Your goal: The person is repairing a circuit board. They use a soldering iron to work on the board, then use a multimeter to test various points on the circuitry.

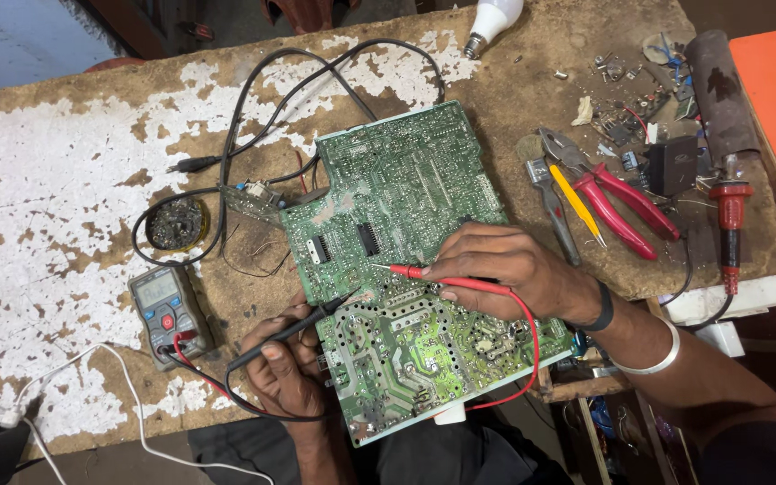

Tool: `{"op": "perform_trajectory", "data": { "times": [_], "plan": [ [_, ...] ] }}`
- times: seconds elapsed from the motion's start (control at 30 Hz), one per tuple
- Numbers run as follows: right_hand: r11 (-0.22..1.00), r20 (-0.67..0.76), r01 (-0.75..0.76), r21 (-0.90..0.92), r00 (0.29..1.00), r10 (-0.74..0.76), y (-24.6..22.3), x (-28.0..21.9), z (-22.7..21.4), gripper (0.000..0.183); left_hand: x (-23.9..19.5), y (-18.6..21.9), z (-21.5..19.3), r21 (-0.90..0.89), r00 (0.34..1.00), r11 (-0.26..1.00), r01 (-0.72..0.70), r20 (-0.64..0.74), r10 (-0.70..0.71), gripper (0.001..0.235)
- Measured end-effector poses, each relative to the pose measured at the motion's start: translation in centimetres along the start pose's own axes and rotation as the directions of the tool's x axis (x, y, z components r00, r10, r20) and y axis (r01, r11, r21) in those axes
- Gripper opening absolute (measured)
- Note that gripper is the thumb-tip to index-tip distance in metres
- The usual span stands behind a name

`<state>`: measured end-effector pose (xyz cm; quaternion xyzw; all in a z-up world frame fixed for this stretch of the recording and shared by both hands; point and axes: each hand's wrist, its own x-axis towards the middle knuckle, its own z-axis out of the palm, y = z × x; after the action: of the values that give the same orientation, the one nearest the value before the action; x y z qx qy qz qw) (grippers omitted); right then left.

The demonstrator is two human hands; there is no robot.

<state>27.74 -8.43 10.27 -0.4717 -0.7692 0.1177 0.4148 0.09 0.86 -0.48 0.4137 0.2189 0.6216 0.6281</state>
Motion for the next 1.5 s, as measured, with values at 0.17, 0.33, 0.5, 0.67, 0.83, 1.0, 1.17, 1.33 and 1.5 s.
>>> {"op": "perform_trajectory", "data": {
  "times": [0.17,0.33,0.5,0.67,0.83,1.0,1.17,1.33,1.5],
  "plan": [
    [1.0,-0.003,-0.012,-0.01,1.0,0.012,0.0,0.0,0.1,0.033,0.0,0.2,0.3,-0.031,0.999,0.999,0.039,-0.019,-0.039,0.031],
    [1.0,-0.009,-0.015,-0.023,1.0,0.015,-0.1,0.2,0.2,0.033,0.1,0.3,0.3,-0.026,1.0,0.999,0.026,-0.005,-0.026,0.033],
    [0.999,-0.027,-0.004,-0.035,1.0,0.003,-0.3,0.5,0.2,0.029,-0.2,0.3,0.5,0.013,1.0,1.0,0.016,-0.021,-0.015,0.034],
    [0.999,-0.018,-0.035,-0.005,0.999,0.035,-0.3,0.5,0.8,0.027,-0.2,0.3,0.5,0.019,1.0,1.0,0.02,-0.013,-0.02,0.032],
    [0.996,0.006,-0.074,-0.04,0.997,0.074,-0.4,0.5,0.8,0.026,0.3,0.7,0.8,0.013,0.999,1.0,-0.004,0.036,0.003,0.031],
    [0.993,0.018,-0.101,-0.052,0.995,0.102,-0.3,0.3,0.9,0.026,0.2,0.9,0.8,0.044,0.998,0.999,-0.011,0.055,0.008,0.033],
    [0.993,0.026,-0.106,-0.054,0.994,0.108,-0.3,0.2,0.8,0.027,0.3,1.0,1.1,0.017,0.998,1.0,-0.019,0.067,0.018,0.034],
    [0.989,0.022,-0.118,-0.091,0.992,0.121,-1.0,0.5,0.8,0.027,0.0,0.9,1.1,0.003,0.999,1.0,0.025,0.023,-0.025,0.034],
    [0.985,-0.053,-0.115,-0.127,0.993,0.109,-2.3,-0.4,-0.1,0.026,0.2,1.0,1.2,0.069,0.998,0.997,-0.045,0.051,0.042,0.035]
  ]
}}
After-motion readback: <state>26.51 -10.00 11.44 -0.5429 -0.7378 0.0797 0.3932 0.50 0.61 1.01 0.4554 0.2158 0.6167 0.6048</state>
